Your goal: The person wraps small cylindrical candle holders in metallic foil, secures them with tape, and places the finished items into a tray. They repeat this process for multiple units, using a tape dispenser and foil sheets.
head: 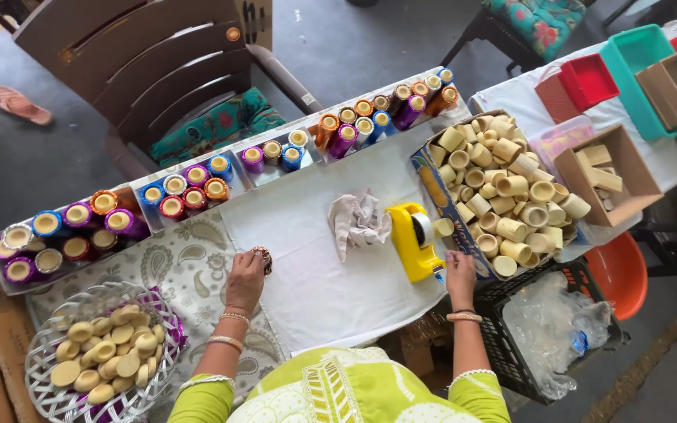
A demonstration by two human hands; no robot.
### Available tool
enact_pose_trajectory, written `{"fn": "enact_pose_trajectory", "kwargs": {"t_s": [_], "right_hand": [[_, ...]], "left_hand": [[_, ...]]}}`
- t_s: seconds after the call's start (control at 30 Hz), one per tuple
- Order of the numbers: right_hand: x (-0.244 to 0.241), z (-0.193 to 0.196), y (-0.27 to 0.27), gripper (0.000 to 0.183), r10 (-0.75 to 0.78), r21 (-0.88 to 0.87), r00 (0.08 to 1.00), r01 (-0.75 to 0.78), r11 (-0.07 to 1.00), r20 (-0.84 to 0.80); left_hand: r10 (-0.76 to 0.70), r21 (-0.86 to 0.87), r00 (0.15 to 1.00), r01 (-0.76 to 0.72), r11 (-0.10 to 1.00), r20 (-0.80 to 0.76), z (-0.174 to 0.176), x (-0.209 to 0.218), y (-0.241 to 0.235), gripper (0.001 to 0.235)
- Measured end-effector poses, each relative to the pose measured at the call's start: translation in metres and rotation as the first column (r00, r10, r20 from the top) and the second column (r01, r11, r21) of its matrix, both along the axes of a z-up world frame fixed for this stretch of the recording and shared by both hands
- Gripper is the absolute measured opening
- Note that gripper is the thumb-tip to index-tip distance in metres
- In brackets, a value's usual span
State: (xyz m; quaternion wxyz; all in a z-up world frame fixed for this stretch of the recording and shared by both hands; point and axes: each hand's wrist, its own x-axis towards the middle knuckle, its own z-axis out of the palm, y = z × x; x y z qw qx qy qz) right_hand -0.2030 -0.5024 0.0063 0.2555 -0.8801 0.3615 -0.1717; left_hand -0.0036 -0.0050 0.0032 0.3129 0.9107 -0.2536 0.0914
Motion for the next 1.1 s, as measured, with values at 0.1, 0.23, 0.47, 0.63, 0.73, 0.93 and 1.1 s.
{"fn": "enact_pose_trajectory", "kwargs": {"t_s": [0.1,0.23,0.47,0.63,0.73,0.93,1.1], "right_hand": [[0.002,-0.004,0.007,0.021,-0.029,0.051,0.993,0.035,0.998,-0.115],[0.004,-0.005,0.011,0.021,-0.01,0.015,0.997,0.011,1.0,-0.072],[0.003,-0.011,0.005,0.021,0.008,0.051,0.996,-0.003,0.999,-0.086],[-0.006,-0.022,0.0,0.018,-0.14,0.376,0.989,0.113,0.92,0.047],[-0.018,-0.046,-0.015,0.02,-0.209,0.631,0.955,0.029,0.776,0.213],[-0.031,-0.075,-0.023,0.018,-0.34,0.775,0.877,-0.056,0.629,0.339],[-0.037,-0.089,-0.025,0.014,-0.358,0.803,0.838,-0.149,0.577,0.412]], "left_hand": [[0.014,0.0,1.0,-0.014,1.0,0.0,-0.003,0.001,0.001,0.014],[0.019,-0.01,1.0,-0.019,1.0,0.022,-0.007,0.001,0.001,0.017],[0.026,-0.005,0.999,-0.026,1.0,0.022,-0.002,0.001,0.001,0.017],[0.034,-0.002,0.999,-0.034,0.999,0.016,-0.003,0.001,0.001,0.017],[0.024,0.008,1.0,-0.024,1.0,0.017,-0.003,0.002,0.002,0.016],[0.018,0.029,0.999,-0.019,0.999,0.033,0.0,0.001,0.003,0.016],[0.011,0.024,1.0,-0.011,1.0,0.023,0.003,0.001,0.003,0.014]]}}
